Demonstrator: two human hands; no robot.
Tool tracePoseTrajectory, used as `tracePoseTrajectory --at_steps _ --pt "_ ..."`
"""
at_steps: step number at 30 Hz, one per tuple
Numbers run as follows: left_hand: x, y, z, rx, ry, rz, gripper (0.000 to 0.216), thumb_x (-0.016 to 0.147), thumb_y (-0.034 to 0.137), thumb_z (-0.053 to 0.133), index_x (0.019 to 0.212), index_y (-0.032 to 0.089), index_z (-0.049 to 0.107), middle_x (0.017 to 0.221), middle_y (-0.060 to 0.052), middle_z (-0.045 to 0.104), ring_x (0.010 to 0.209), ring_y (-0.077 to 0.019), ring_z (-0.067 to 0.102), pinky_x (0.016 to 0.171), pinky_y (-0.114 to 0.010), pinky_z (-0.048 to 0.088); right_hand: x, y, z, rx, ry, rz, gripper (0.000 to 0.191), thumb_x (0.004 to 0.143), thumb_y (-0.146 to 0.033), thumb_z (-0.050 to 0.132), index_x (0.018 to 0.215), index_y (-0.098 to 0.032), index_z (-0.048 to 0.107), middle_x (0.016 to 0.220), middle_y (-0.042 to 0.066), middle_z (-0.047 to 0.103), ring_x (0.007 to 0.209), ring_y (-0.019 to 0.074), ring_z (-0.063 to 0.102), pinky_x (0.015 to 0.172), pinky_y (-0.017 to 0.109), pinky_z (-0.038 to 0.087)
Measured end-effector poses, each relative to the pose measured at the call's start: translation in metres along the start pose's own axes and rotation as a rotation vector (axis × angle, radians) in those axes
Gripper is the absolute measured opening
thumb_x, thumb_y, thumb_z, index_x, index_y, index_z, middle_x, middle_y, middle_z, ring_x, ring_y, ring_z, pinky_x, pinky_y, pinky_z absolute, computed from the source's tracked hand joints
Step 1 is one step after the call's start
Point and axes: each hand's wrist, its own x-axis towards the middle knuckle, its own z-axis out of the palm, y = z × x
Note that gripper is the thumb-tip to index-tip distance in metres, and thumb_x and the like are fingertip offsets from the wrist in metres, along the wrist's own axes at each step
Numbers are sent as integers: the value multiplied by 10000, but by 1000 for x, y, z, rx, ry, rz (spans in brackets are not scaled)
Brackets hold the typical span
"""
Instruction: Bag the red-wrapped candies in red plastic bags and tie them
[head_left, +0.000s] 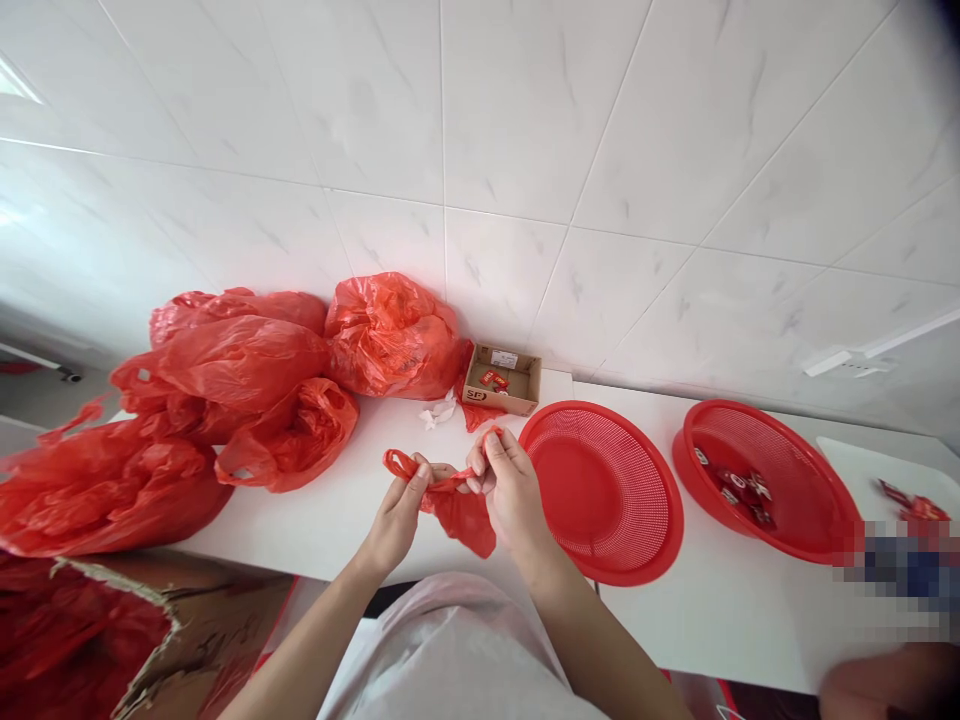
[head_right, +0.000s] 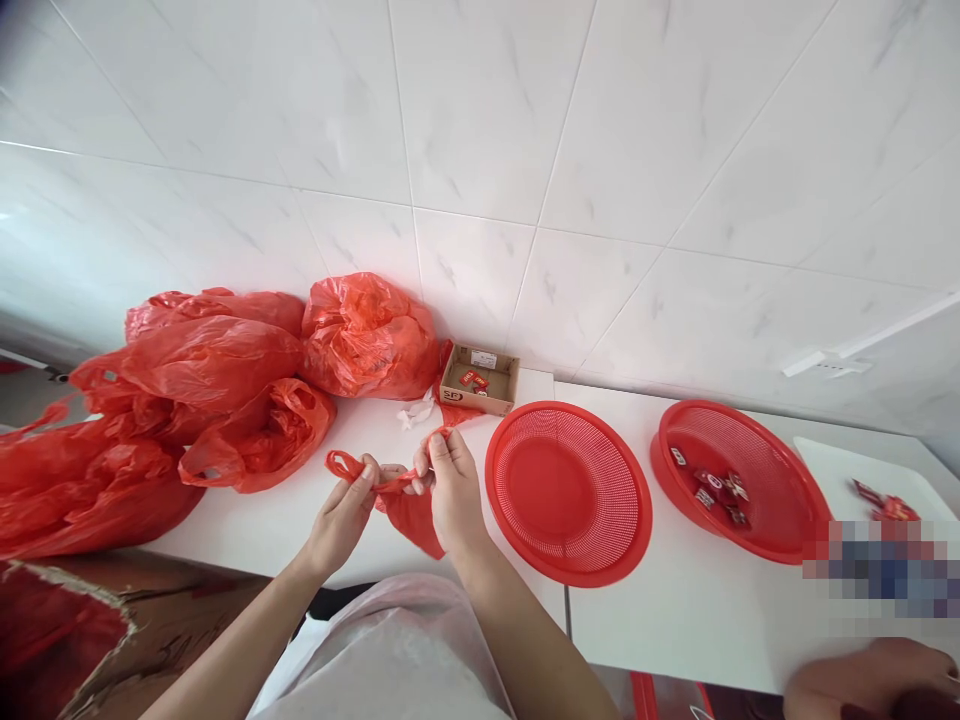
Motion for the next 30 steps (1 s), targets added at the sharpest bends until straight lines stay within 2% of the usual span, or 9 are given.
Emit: tracePoseTrajectory --at_steps 5,11,13,16,18,22,24,27,30 --pt "5 1 -5 32 169 15 416 930 533 431 713 187 509 970 -116 681 987 -241 602 838 -369 492 -11 4 -2 -155 -3 -84 309 964 -453 469 768 -221 412 665 -58 424 554 87 445 601 247 411" --pt "5 14 5 -99 32 16 420 777 359 728 697 213 343 831 4 614 668 -128 586 549 -255 493 -15 2 -6 -97 94 -16 159 892 -341 556 960 -246 448 691 -60 451 594 108 491 589 245 427" --pt "4 15 6 -103 27 -5 345 786 319 722 748 214 396 808 17 598 644 -129 589 495 -236 479 -16 0 -6 -99 69 16 197 841 -285 591 959 -245 438 693 -67 459 571 103 495 595 251 440" --pt "3 15 2 19 43 27 174 800 298 712 844 199 576 846 -15 599 756 -159 615 600 -280 530 -18 1 -6 -109 46 4 224 796 -258 617 911 -240 426 673 -84 423 549 89 489 604 245 443" --pt "4 15 -3 114 61 84 121 777 280 737 815 191 665 856 -34 591 846 -179 606 713 -312 542 -19 3 -8 -96 37 37 236 786 -262 623 902 -244 418 655 -92 406 539 90 487 571 233 423" --pt "6 18 -9 119 45 126 114 739 278 769 725 198 689 850 -40 569 837 -186 591 678 -305 536 -17 8 -16 -118 3 119 222 785 -286 633 848 -241 425 647 -92 403 506 80 433 514 217 374" --pt "7 21 -12 121 10 125 134 758 275 752 705 193 661 841 -35 566 802 -172 589 689 -309 531 -15 7 -21 -280 -23 95 169 788 -284 637 852 -233 489 684 -71 450 535 86 432 513 220 374" --pt "8 24 -17 220 -99 122 116 800 263 714 735 191 651 847 -35 564 797 -161 587 719 -308 520 -12 4 -26 -621 -73 -64 174 800 -236 633 974 -239 629 961 10 588 754 129 543 668 259 460" --pt "8 27 -21 316 -226 111 94 819 251 694 771 185 647 870 -43 564 824 -166 589 715 -296 510 -10 1 -27 -717 -168 -160 175 832 -201 593 980 -241 677 1100 37 609 913 157 575 824 294 466"
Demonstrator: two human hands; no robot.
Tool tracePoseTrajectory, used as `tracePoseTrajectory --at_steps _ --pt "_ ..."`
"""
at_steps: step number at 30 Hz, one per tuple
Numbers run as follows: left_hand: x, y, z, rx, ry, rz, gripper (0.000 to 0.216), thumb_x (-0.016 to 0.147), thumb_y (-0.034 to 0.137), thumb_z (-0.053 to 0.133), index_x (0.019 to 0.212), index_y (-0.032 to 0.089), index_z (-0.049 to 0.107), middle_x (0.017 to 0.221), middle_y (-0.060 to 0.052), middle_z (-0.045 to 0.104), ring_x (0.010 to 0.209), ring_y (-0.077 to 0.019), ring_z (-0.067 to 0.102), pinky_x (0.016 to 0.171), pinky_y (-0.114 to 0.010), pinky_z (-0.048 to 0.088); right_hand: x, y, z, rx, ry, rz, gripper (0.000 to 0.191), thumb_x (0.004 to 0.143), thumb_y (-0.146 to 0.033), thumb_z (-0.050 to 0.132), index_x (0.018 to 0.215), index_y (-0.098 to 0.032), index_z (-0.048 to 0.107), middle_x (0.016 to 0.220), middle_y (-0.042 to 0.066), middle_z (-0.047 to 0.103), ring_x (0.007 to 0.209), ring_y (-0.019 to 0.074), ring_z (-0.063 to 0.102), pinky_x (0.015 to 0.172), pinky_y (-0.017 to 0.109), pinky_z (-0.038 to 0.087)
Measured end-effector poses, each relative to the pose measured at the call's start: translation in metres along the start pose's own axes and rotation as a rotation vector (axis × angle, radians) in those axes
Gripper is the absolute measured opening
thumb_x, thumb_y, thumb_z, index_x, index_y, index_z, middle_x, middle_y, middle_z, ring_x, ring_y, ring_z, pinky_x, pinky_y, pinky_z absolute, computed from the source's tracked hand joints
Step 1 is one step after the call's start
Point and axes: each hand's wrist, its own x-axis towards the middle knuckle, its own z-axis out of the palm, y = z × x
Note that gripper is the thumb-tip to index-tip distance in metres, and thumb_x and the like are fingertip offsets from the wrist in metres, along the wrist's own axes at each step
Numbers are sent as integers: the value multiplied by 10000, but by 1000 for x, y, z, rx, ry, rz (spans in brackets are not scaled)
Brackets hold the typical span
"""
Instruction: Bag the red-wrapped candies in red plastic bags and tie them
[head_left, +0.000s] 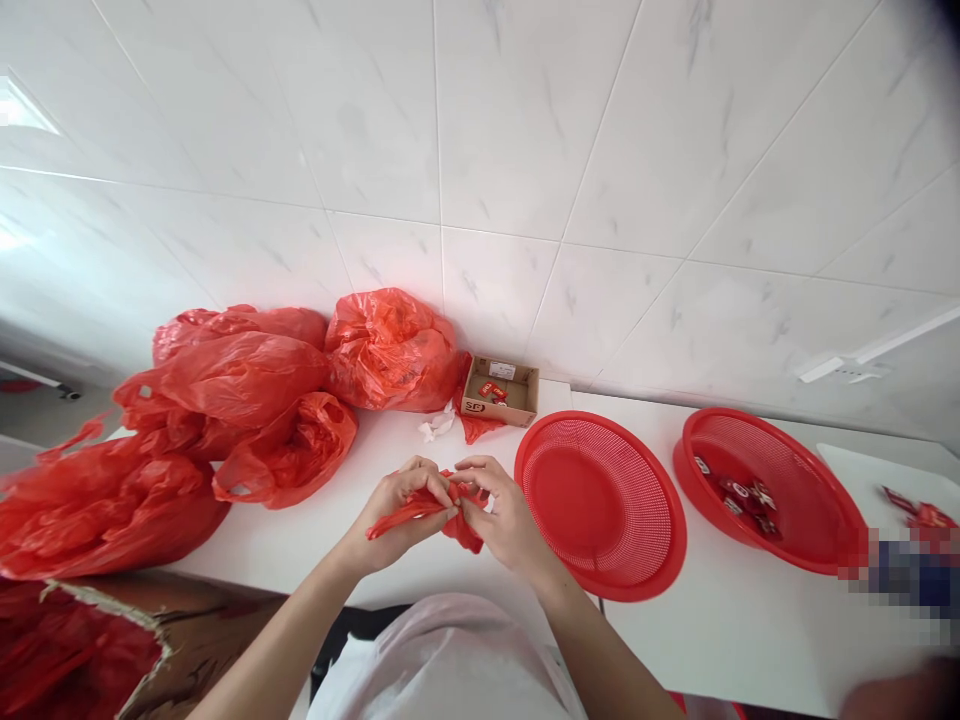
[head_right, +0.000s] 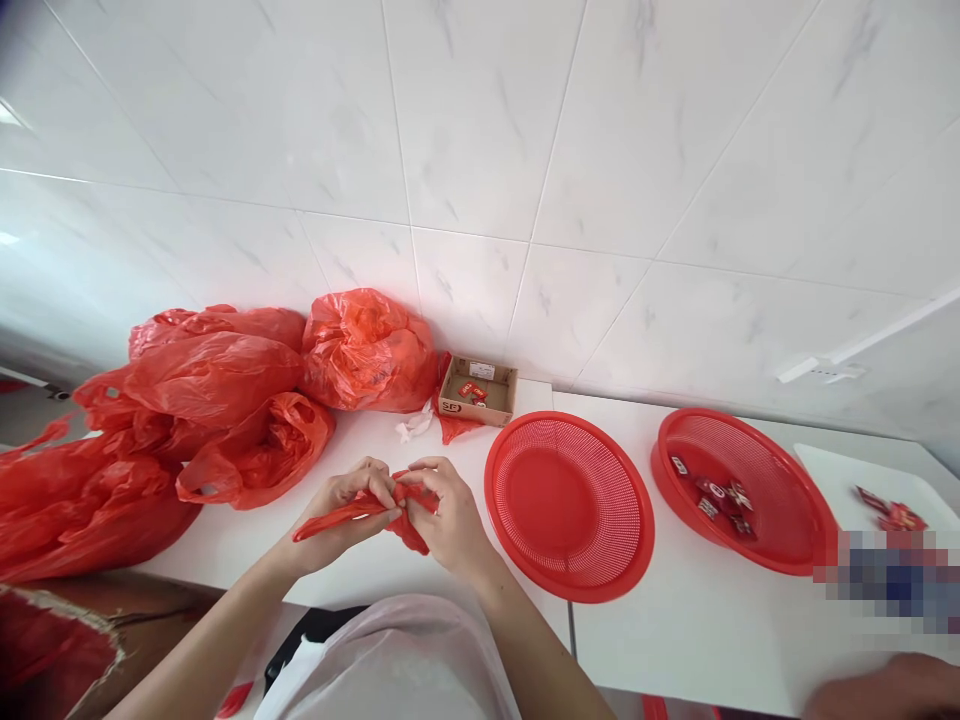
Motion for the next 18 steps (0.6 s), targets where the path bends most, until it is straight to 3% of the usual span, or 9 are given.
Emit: tracePoseTrajectory --at_steps 4,7,12,15,18 --pt "0 3 4 -152 12 -58 149 847 225 642 865 209 495 865 -13 570 745 -129 570 659 -267 494 -1 -1 3 27 -81 47 89 832 -200 567 871 -212 646 820 -5 630 711 131 544 684 265 457" --pt "0 1 13 -147 171 -60 210 842 148 591 863 230 399 845 15 563 715 -110 549 630 -237 476 -7 -1 11 -47 -68 10 63 827 -195 551 816 -204 612 754 -6 601 676 132 530 648 258 448" --pt "-1 -12 24 91 438 107 149 859 134 563 957 221 490 897 2 598 791 -121 611 709 -251 508 -14 -4 20 -244 53 -137 91 831 -164 526 839 -192 612 796 28 600 712 149 546 676 278 441" --pt "-2 -14 22 99 503 161 225 875 165 579 1078 236 511 891 11 611 789 -118 622 709 -242 510 -13 -7 15 -25 -64 -21 146 907 -268 515 925 -191 638 852 33 638 761 148 581 714 274 463" --pt "-3 -9 15 203 426 179 176 871 184 609 1038 235 589 879 8 624 774 -117 623 707 -235 500 -8 -8 9 243 -99 116 235 915 -396 551 993 -195 646 861 25 651 762 140 583 693 261 470"
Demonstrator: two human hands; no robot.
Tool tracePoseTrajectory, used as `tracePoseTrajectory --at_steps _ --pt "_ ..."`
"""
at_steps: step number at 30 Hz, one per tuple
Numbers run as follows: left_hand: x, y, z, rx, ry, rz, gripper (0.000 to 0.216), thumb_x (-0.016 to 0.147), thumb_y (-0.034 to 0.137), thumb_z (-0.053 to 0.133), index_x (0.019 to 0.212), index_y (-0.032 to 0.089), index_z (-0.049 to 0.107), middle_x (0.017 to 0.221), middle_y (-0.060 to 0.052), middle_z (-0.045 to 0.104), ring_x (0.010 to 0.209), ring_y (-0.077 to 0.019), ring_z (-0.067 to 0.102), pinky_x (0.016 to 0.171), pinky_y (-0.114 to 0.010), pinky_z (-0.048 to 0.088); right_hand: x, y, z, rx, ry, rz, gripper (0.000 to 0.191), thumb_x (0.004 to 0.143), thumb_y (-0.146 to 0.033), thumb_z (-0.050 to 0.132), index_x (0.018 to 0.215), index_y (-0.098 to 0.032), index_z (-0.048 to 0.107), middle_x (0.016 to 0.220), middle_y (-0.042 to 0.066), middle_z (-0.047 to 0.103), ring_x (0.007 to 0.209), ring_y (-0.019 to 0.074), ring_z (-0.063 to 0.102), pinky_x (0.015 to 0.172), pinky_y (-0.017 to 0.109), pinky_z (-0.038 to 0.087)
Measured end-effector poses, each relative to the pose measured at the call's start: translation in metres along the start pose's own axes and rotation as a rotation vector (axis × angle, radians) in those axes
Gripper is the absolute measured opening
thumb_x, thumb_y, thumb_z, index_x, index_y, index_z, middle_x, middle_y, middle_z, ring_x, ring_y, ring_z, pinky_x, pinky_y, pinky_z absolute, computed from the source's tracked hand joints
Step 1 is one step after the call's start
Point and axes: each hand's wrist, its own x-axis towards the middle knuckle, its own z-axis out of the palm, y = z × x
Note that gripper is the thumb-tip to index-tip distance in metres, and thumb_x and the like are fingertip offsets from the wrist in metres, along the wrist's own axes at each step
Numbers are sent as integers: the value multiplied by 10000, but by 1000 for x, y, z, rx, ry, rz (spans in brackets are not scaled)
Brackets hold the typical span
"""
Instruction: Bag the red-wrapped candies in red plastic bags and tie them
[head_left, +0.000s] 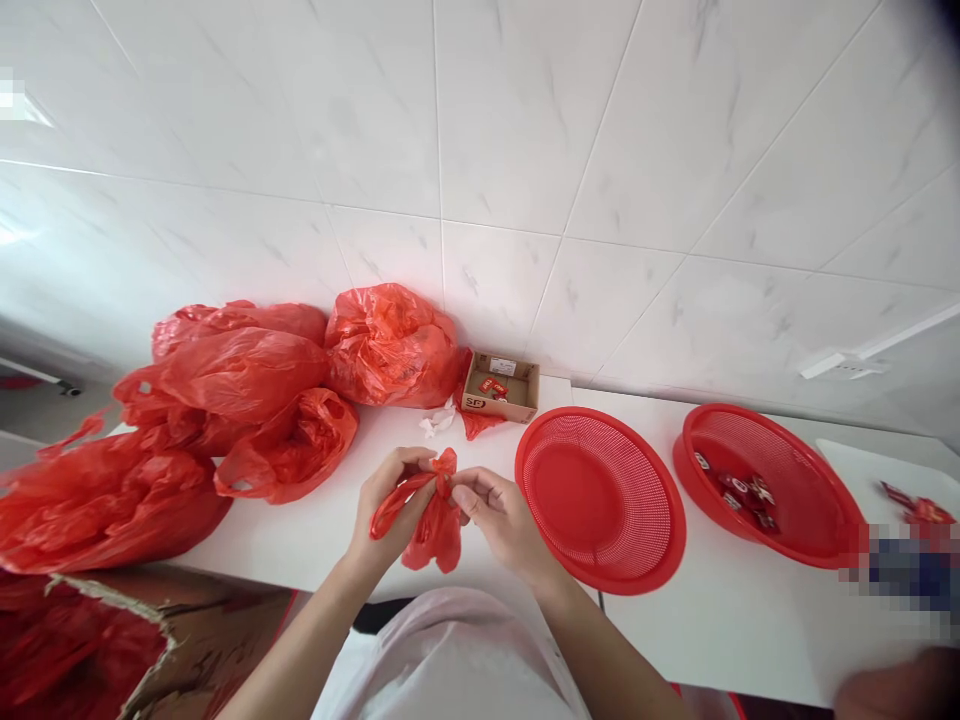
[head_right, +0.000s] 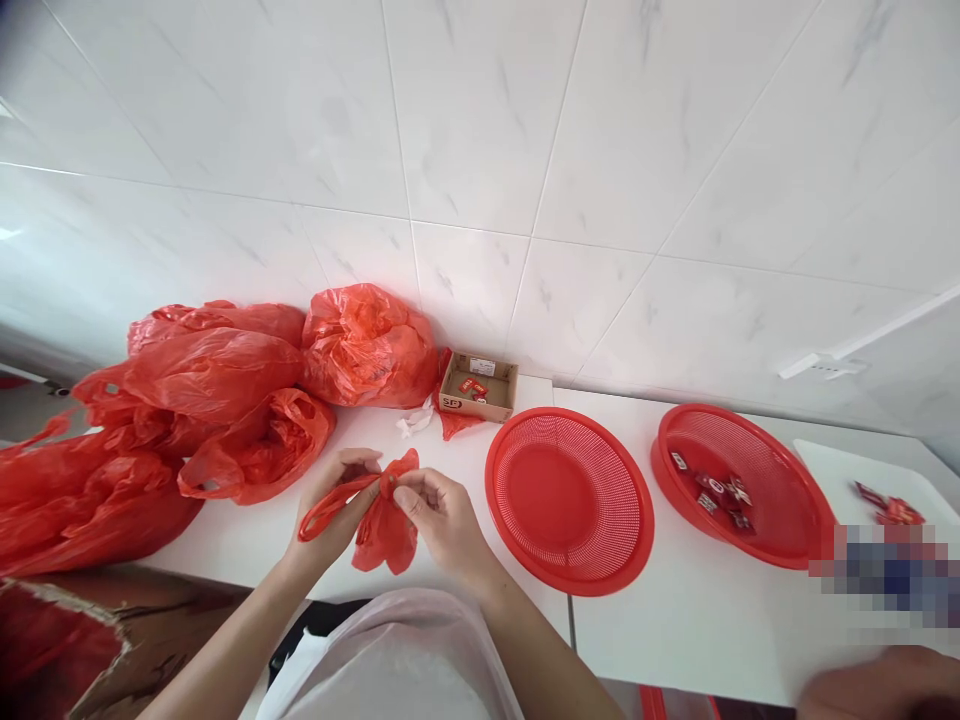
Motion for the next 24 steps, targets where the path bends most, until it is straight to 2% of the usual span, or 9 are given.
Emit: tracePoseTrajectory --at_steps 2,4,10,15,19,22,24 --pt "2 2 -7 96 -98 34 80 872 197 617 943 223 644 899 -7 646 808 -128 635 747 -245 496 3 1 -3 53 26 19 264 889 -429 597 994 -194 655 849 18 645 740 132 566 680 256 464" --pt "4 4 -14 163 -172 45 63 876 212 619 912 222 670 902 -13 666 817 -135 643 765 -251 494 5 1 -4 6 18 13 239 879 -411 618 964 -192 665 839 13 645 732 128 559 684 258 459" --pt "12 7 -28 196 -414 55 150 904 249 589 952 224 728 882 -32 716 803 -155 664 744 -266 510 1 -7 -4 -351 10 -54 89 893 -266 583 893 -197 640 850 14 669 770 144 594 714 270 458" --pt "10 -6 -37 202 -401 131 181 918 241 567 981 225 736 886 -46 735 853 -173 663 775 -289 522 -6 -4 -6 -667 -7 -204 92 876 -132 535 831 -198 580 859 20 654 789 147 577 707 260 421" --pt "0 -19 -50 253 -377 164 167 906 235 579 945 221 741 871 -53 744 936 -198 652 809 -298 518 -19 9 -4 -773 -83 -195 140 855 -87 521 764 -193 533 787 1 616 701 128 532 643 245 371" --pt "-6 -16 -60 233 -411 52 173 903 284 582 898 209 737 886 -61 736 938 -202 647 819 -293 507 -27 19 3 -736 -121 -155 137 865 -102 526 764 -193 527 775 -8 607 695 122 526 637 238 368" --pt "-9 -8 -70 192 -475 -130 204 900 338 576 859 196 716 884 -57 719 856 -185 645 786 -277 501 -29 25 10 -681 -134 -116 113 874 -122 538 790 -197 546 800 -8 613 722 122 538 657 237 387"
